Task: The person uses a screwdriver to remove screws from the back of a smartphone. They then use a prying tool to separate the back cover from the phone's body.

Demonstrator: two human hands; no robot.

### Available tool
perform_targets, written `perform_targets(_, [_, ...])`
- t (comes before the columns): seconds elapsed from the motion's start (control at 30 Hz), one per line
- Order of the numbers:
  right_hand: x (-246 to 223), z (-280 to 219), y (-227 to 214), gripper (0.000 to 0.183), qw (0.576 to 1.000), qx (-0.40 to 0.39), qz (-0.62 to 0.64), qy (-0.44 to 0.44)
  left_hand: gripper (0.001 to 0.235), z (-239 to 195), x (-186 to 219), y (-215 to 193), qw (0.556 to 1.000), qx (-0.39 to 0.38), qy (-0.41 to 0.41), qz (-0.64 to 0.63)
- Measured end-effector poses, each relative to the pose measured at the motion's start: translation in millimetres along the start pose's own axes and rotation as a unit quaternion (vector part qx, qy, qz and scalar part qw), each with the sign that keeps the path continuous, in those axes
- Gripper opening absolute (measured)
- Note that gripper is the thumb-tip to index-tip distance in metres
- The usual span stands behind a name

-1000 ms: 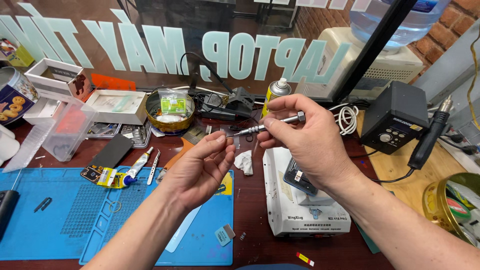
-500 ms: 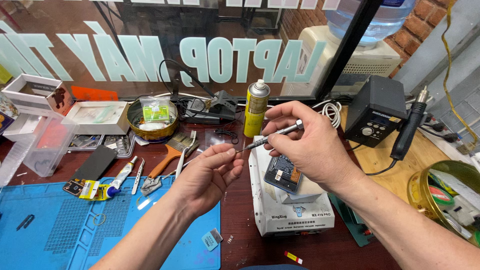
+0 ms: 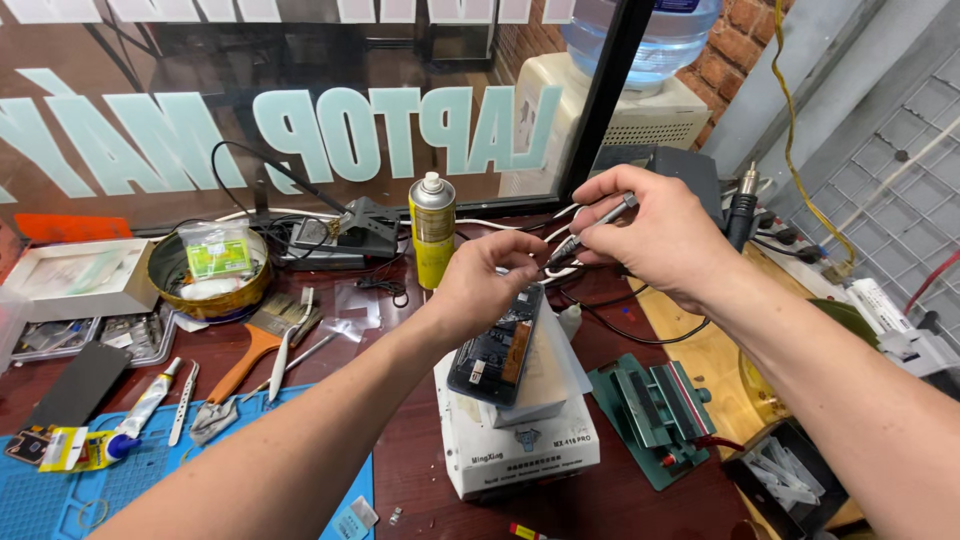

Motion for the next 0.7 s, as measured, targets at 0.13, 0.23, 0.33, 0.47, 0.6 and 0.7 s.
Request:
perform_targets(0.13, [19, 19, -4, 0.032, 0.986, 0.003, -0.161, -0.033, 0.051, 12, -4, 8, 0.982, -0.037, 0.021, 0.184])
perform_targets(0.23, [33, 33, 5, 0.032, 0.973, -0.006, -0.223, -0.055, 0.069, 16, -8, 14, 0.964, -0.080, 0.014, 0.251])
perform_targets(0.33, [41, 44, 12, 0.030, 0.966, -0.013, -0.249, -0.072, 0.082, 19, -9, 14, 0.941, -0.105, 0.021, 0.321])
perform_targets(0.47, [52, 51, 15, 0.032, 0.958, -0.037, -0.283, -0.023, 0.092, 14, -13, 17, 0.932, -0.132, 0.019, 0.337])
perform_targets(0.6, [52, 51, 19, 0.036, 0.964, -0.046, -0.261, -0.016, 0.091, 9, -13, 17, 0.928, -0.120, 0.034, 0.350])
perform_targets(0.7, [48, 50, 21, 0.035, 0.962, -0.048, -0.264, -0.057, 0.092, 7, -16, 19, 0.924, -0.129, 0.013, 0.358])
Point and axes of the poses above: each hand's wrist, its own z-axis towards the middle knuckle, its own y-axis out of the palm, x = y × z, the point moved 4 cm from there along z, towards the middle knuckle, and after that the axes turned 3 degrees about -x, right-handed, at the moved point
